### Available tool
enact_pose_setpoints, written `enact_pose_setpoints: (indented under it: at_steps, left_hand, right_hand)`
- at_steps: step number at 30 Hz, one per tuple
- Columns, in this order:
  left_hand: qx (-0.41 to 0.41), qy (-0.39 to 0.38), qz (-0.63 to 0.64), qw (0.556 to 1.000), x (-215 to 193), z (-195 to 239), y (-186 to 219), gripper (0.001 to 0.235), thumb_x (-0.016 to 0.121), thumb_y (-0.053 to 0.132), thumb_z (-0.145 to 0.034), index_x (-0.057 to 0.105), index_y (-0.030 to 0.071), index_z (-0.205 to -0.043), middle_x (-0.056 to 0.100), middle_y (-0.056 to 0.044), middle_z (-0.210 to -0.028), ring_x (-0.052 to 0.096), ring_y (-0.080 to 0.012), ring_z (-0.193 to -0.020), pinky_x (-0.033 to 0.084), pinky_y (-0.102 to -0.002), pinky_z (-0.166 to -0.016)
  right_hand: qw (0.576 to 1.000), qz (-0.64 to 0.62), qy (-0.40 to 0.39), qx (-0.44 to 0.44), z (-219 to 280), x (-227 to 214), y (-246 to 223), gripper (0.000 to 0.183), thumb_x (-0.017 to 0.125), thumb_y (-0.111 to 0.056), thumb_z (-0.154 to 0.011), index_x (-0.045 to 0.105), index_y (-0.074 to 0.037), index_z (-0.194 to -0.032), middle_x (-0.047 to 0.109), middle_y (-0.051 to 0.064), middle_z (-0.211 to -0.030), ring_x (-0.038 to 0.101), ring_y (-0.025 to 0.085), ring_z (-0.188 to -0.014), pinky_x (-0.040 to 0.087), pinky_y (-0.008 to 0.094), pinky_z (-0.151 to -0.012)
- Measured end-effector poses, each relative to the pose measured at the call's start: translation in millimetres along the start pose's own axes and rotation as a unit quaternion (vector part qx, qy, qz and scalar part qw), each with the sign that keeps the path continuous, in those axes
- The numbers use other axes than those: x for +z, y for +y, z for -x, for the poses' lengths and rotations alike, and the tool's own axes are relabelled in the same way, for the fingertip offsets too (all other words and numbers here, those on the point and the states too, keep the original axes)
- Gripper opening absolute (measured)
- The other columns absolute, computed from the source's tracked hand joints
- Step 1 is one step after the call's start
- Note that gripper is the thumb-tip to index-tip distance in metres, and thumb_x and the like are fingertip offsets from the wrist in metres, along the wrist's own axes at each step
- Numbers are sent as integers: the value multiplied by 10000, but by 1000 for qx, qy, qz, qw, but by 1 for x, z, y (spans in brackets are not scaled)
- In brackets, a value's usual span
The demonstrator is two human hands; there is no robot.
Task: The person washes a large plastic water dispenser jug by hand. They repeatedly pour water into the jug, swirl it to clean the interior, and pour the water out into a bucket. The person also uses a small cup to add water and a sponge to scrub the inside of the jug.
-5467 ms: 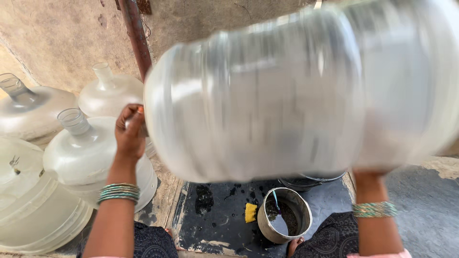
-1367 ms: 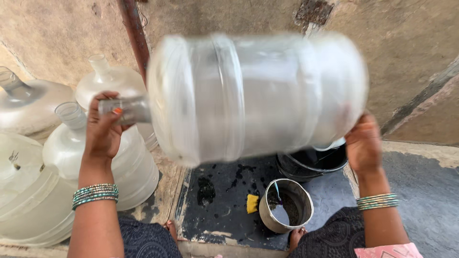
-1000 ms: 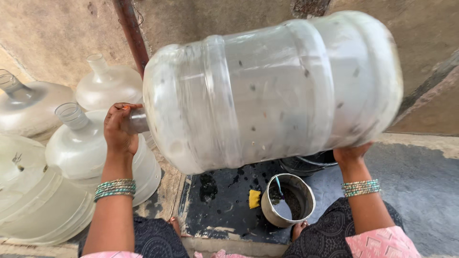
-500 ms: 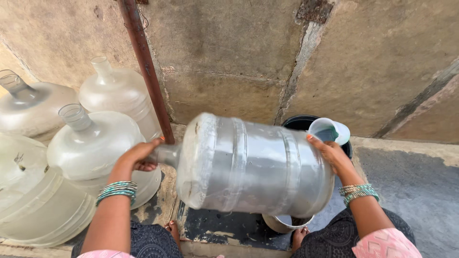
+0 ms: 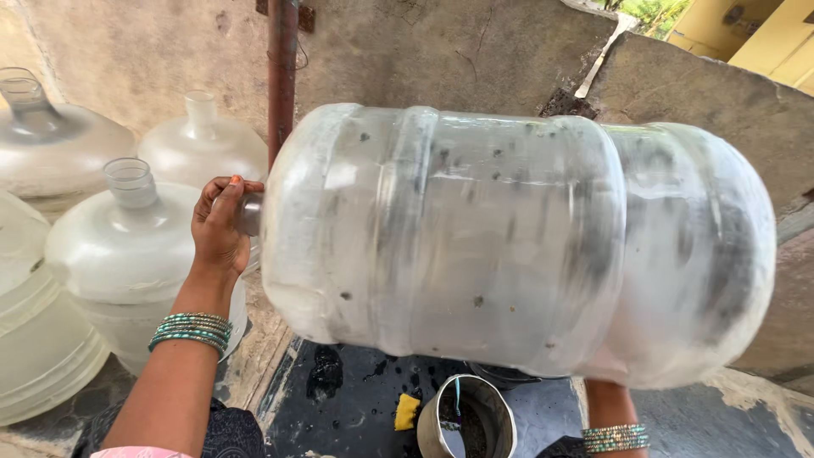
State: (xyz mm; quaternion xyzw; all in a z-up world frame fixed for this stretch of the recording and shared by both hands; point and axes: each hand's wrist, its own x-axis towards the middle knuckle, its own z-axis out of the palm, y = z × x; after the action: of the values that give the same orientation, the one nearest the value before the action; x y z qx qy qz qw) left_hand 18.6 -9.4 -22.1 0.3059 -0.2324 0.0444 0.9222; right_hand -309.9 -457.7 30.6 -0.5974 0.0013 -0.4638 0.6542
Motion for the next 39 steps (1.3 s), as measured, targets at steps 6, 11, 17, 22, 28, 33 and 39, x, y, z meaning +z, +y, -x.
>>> enact_pose_setpoints:
  at_steps: [6, 11, 17, 22, 28, 33, 39]
  left_hand:
    - [-123, 51, -193, 972, 1, 5, 7, 236, 602, 374, -1013, 640, 144, -977, 707, -10, -1016, 660, -201, -942, 555, -408, -783]
    - [-341, 36, -384, 857, -3, 8, 1, 625, 564, 645, -902, 598, 67, -1137, 684, -116, -948, 681, -221, -762, 595, -393, -606]
    - [-434, 38, -491, 754, -23, 15, -18, 863, 736, 551, -891, 381, -57, -1389, 676, -245, -967, 663, -239, -573, 598, -330, -516]
    - [-305, -34, -367, 878, 3, 6, 22, 450, 707, 337, -889, 552, 106, -1243, 681, -34, -1060, 676, -153, -867, 586, -356, -687]
    - [-154, -174, -92, 968, 34, 15, 28, 290, 713, 150, -876, 639, 184, -1155, 686, -22, -1141, 666, -151, -995, 574, -355, -839]
    - [-189, -45, -190, 962, 21, 19, -32, 36, 681, 140, -925, 672, 114, -949, 693, -36, -1014, 651, -139, -900, 583, -295, -782]
    - [-318, 4, -349, 882, 18, 14, -28, 405, 616, 431, -931, 615, 84, -1141, 657, -72, -969, 665, -195, -812, 580, -342, -610]
  right_hand:
    - [993, 37, 77, 75, 22, -35, 19, 855, 381, -666, -979, 336, -36, -1555, 458, 143, -1534, 434, 289, -1428, 373, 451, -1170]
    - [971, 84, 63, 215, 18, -48, 35, 941, 382, -746, -952, 446, 22, -1493, 541, 176, -1423, 496, 308, -1302, 430, 443, -1048]
    - [887, 267, 14, 377, 28, -69, 79, 820, 716, -532, -820, 525, 29, -1387, 629, 179, -1281, 608, 281, -1142, 512, 420, -925]
    - [973, 205, 19, 101, 15, -86, 51, 525, 678, -465, -967, 514, -11, -1174, 604, 150, -1146, 561, 288, -1141, 490, 437, -996]
    - [992, -77, 102, 5, 22, -42, -30, 621, 378, -658, -1003, 535, -132, -1293, 575, 113, -1423, 549, 270, -1395, 458, 509, -1173]
    - [996, -52, 65, -11, 18, -26, -4, 823, 397, -658, -985, 287, -127, -1603, 346, 99, -1642, 357, 289, -1525, 303, 500, -1274]
    - [982, 129, 114, 74, 10, -62, 32, 874, 339, -721, -983, 316, -88, -1585, 352, 188, -1639, 353, 307, -1503, 292, 463, -1221]
